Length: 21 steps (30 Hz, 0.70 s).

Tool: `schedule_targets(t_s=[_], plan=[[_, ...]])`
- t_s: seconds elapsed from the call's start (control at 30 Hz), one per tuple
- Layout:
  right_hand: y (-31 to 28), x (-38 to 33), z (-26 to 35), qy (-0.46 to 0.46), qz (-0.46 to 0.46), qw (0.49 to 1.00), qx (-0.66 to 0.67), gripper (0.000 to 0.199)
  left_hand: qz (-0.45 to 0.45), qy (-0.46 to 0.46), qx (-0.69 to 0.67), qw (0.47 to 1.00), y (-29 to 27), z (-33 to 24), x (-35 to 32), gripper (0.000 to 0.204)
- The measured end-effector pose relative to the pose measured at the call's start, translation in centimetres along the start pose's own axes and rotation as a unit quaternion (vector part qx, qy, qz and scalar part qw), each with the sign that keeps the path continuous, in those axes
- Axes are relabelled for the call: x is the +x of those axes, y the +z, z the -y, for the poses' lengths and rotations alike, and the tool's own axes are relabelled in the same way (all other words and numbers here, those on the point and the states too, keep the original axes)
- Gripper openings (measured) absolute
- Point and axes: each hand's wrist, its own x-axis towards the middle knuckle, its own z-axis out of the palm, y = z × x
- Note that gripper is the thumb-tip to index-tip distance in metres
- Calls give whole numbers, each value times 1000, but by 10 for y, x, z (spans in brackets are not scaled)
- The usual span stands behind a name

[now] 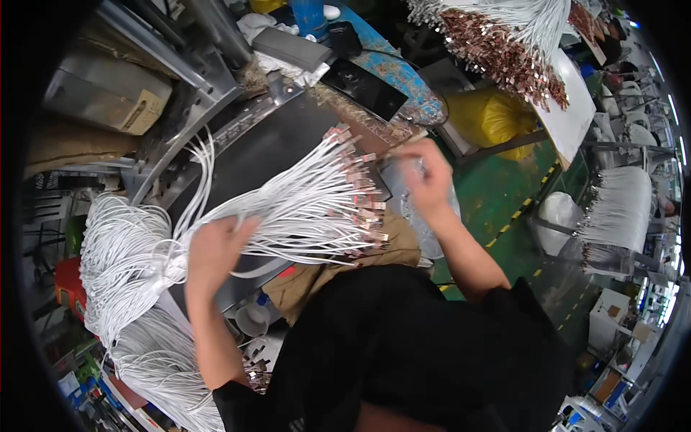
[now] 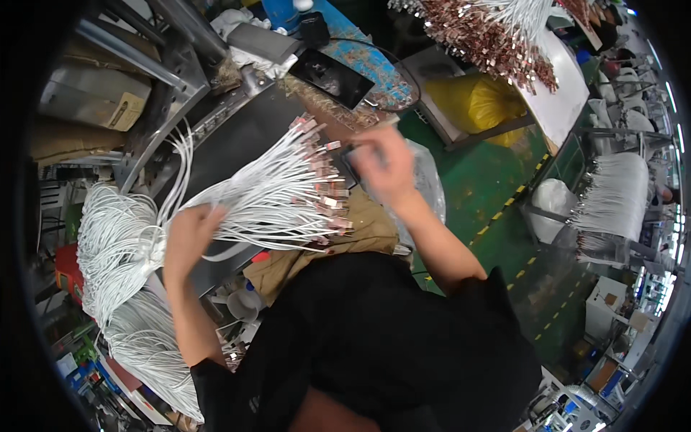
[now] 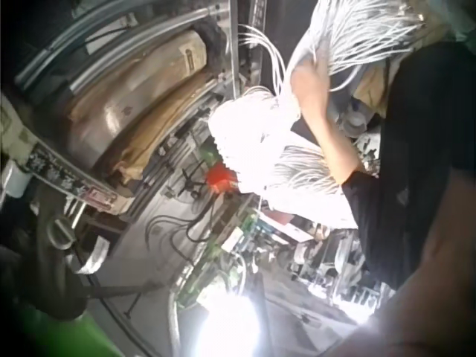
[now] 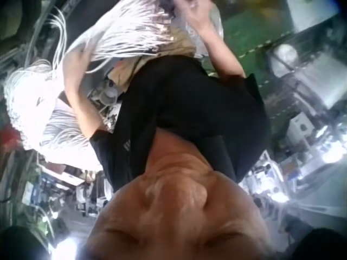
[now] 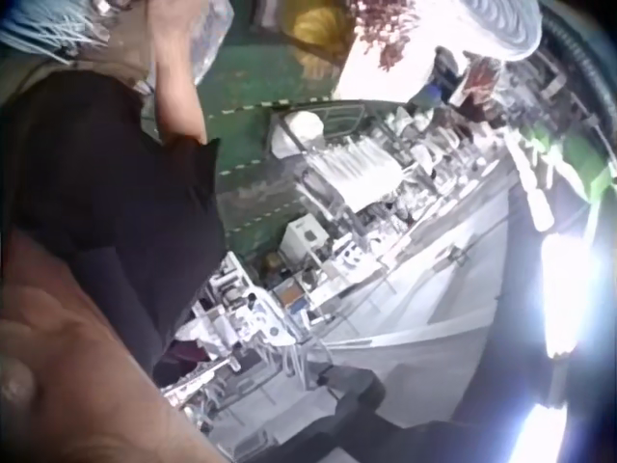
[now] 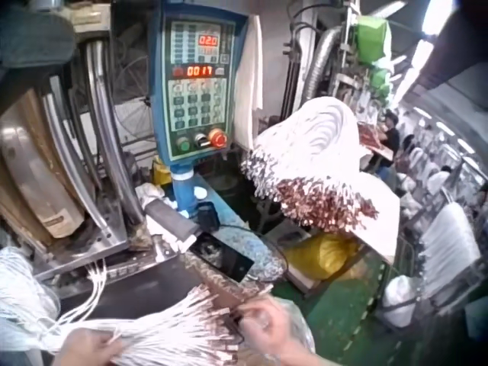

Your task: Organizing and aligning multiple white wire harnesses into a specialized assembly fixture.

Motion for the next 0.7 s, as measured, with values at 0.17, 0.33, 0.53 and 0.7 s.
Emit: schedule_targets(t_s=[0.17,0.33,0.53,0.7], plan=[[124,42,124,-243,243,937,-71,81,-39,-81,-377,922,-17,31,9,46],[152,106,180,-264,214,934,-107,32,-185,46,-616,764,-45,76,-20,40],[126,128,166,-380,335,791,-345,28,-74,3,-174,982,8,57,-17,29],[153,78,87,-220,347,903,-123,41,-212,-20,-269,939,11,54,-5,24]])
